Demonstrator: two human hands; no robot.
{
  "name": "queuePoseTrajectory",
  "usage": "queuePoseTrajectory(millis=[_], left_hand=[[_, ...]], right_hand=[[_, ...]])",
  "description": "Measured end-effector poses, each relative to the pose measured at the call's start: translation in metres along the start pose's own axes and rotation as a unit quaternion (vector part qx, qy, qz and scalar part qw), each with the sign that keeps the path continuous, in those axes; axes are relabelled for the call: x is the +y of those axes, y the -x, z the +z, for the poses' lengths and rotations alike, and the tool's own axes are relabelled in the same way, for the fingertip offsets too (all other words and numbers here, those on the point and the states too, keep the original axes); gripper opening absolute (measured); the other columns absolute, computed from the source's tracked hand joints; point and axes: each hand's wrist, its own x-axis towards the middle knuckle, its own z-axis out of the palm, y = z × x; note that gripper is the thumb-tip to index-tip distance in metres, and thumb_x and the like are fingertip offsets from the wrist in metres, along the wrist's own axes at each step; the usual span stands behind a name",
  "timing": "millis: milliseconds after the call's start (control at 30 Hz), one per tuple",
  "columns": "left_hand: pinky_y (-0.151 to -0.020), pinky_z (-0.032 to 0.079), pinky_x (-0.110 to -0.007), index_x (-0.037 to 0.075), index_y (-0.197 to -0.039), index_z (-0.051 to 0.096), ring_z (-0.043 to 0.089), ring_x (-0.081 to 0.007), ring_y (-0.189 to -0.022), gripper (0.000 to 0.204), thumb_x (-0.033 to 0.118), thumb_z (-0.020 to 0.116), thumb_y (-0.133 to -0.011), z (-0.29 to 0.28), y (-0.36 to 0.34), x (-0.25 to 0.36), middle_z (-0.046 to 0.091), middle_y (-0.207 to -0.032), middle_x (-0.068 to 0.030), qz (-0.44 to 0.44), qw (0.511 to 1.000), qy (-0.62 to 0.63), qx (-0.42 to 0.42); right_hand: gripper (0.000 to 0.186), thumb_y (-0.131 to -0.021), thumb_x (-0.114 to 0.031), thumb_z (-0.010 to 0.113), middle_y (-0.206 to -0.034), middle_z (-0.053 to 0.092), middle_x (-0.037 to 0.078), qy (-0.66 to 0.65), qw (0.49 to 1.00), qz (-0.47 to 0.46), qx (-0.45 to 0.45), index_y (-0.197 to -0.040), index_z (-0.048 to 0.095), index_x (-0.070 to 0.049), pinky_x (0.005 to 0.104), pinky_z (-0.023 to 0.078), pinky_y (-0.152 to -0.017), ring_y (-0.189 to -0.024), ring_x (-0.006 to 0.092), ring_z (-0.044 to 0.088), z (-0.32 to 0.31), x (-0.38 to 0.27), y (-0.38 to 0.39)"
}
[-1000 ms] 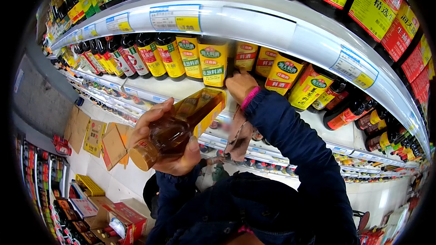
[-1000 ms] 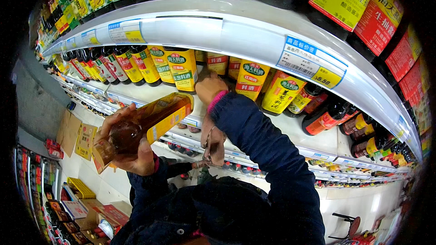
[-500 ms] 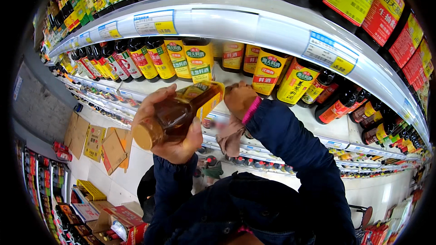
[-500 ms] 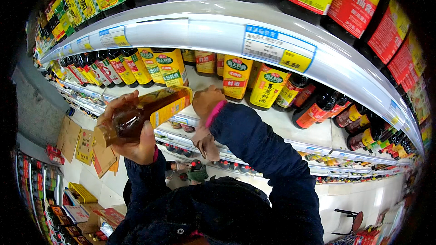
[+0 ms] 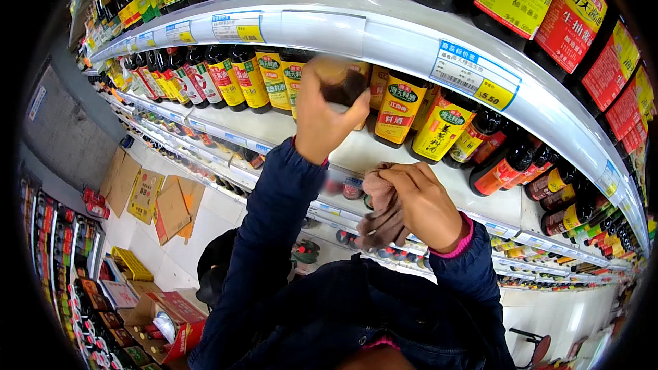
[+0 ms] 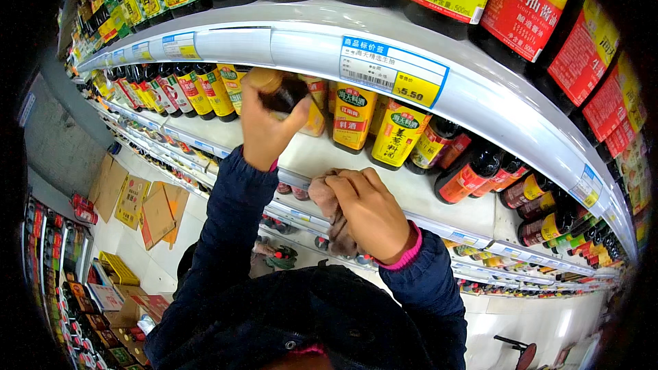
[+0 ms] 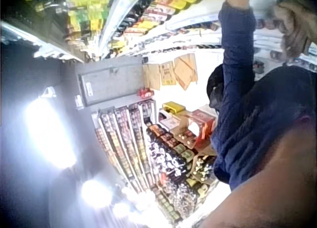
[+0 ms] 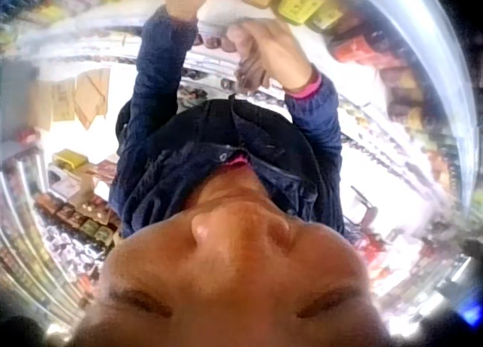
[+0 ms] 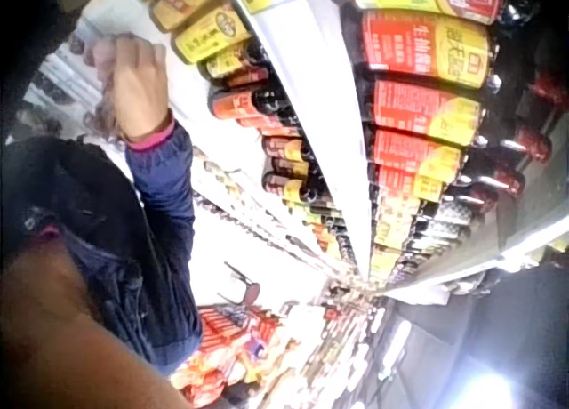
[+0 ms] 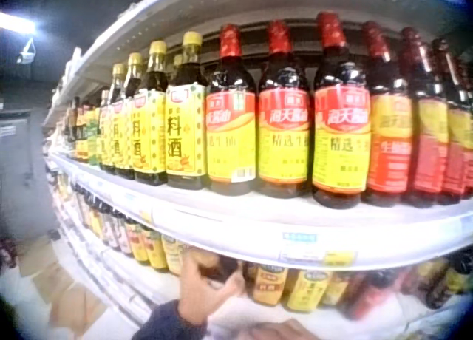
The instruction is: The person wipes the labels and bottles on a supermarket shelf using a cloth. They systematically move along the aisle, cleaning individual bottles and the shelf edges.
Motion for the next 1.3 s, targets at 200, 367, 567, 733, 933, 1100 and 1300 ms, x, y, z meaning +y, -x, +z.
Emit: queuePoseTrajectory(millis=[200, 367, 567, 733, 933, 1100, 1300], left_hand=[[-0.071, 0.050, -0.032, -0.002, -0.098, 0.060, 0.063, -0.0248, -0.080, 0.031, 0.011, 0.074, -0.073, 0.023, -0.035, -0.021, 0.063, -0.090, -0.0148, 0.035, 0.996, -0.049, -0.060], [-0.073, 0.050, -0.037, -0.002, -0.097, 0.063, 0.064, -0.0295, -0.083, 0.025, 0.010, 0.070, -0.077, 0.037, -0.048, -0.036, 0.067, -0.090, -0.0158, 0.106, 0.986, -0.098, -0.080], [-0.076, 0.049, -0.040, -0.002, -0.097, 0.063, 0.062, -0.0340, -0.085, 0.021, 0.011, 0.067, -0.081, 0.042, -0.044, -0.053, 0.066, -0.091, -0.0175, 0.144, 0.972, -0.172, -0.069], [-0.086, 0.043, -0.043, -0.003, -0.106, 0.060, 0.056, -0.0400, -0.095, 0.023, 0.013, 0.058, -0.089, 0.050, -0.029, -0.041, 0.061, -0.099, -0.0226, 0.052, 0.992, -0.105, -0.051], [-0.087, 0.041, -0.045, -0.001, -0.127, 0.042, 0.051, -0.0422, -0.099, 0.047, 0.018, 0.062, -0.089, 0.046, 0.022, -0.052, 0.053, -0.111, -0.0265, -0.027, 0.988, -0.148, -0.041], [-0.087, 0.040, -0.050, -0.005, -0.134, 0.032, 0.047, -0.0469, -0.100, 0.064, 0.015, 0.067, -0.084, 0.038, 0.037, -0.048, 0.051, -0.112, -0.0306, -0.076, 0.990, -0.083, -0.085], [-0.088, 0.039, -0.049, -0.007, -0.142, 0.021, 0.045, -0.0461, -0.101, 0.079, 0.017, 0.068, -0.083, 0.047, 0.050, -0.054, 0.045, -0.119, -0.0314, -0.085, 0.974, -0.198, -0.071]], right_hand=[[0.039, -0.070, 0.012, 0.052, -0.106, 0.062, 0.017, -0.063, 0.998, 0.023, 0.003, -0.108, 0.059, 0.002, 0.0389, 0.048, -0.086, -0.098, 0.0369, 0.057, -0.013, 0.006, 0.010], [0.041, -0.070, 0.005, 0.059, -0.108, 0.061, 0.015, -0.057, 0.998, 0.003, -0.007, -0.111, 0.059, 0.000, 0.0367, 0.047, -0.087, -0.097, 0.0334, 0.056, -0.016, 0.015, 0.016], [0.045, -0.068, 0.006, 0.061, -0.110, 0.061, 0.015, -0.071, 0.997, 0.001, -0.002, -0.112, 0.058, 0.000, 0.0361, 0.047, -0.087, -0.098, 0.0336, 0.056, -0.008, 0.025, 0.022], [0.048, -0.066, 0.005, 0.063, -0.110, 0.061, 0.015, -0.069, 0.997, -0.001, -0.021, -0.113, 0.058, 0.000, 0.0364, 0.047, -0.088, -0.099, 0.0334, 0.056, -0.006, 0.025, 0.025], [0.046, -0.067, 0.006, 0.062, -0.110, 0.061, 0.015, -0.070, 0.997, 0.003, -0.027, -0.113, 0.058, 0.000, 0.0366, 0.047, -0.089, -0.099, 0.0336, 0.056, -0.006, 0.027, 0.032], [0.044, -0.069, 0.006, 0.059, -0.110, 0.061, 0.015, -0.082, 0.996, 0.005, -0.042, -0.112, 0.059, 0.000, 0.0365, 0.047, -0.089, -0.099, 0.0338, 0.056, -0.007, 0.025, 0.033], [0.043, -0.070, 0.008, 0.056, -0.110, 0.061, 0.015, -0.099, 0.994, -0.013, -0.050, -0.112, 0.059, 0.000, 0.0372, 0.047, -0.088, -0.098, 0.0340, 0.056, -0.003, 0.020, 0.027]])
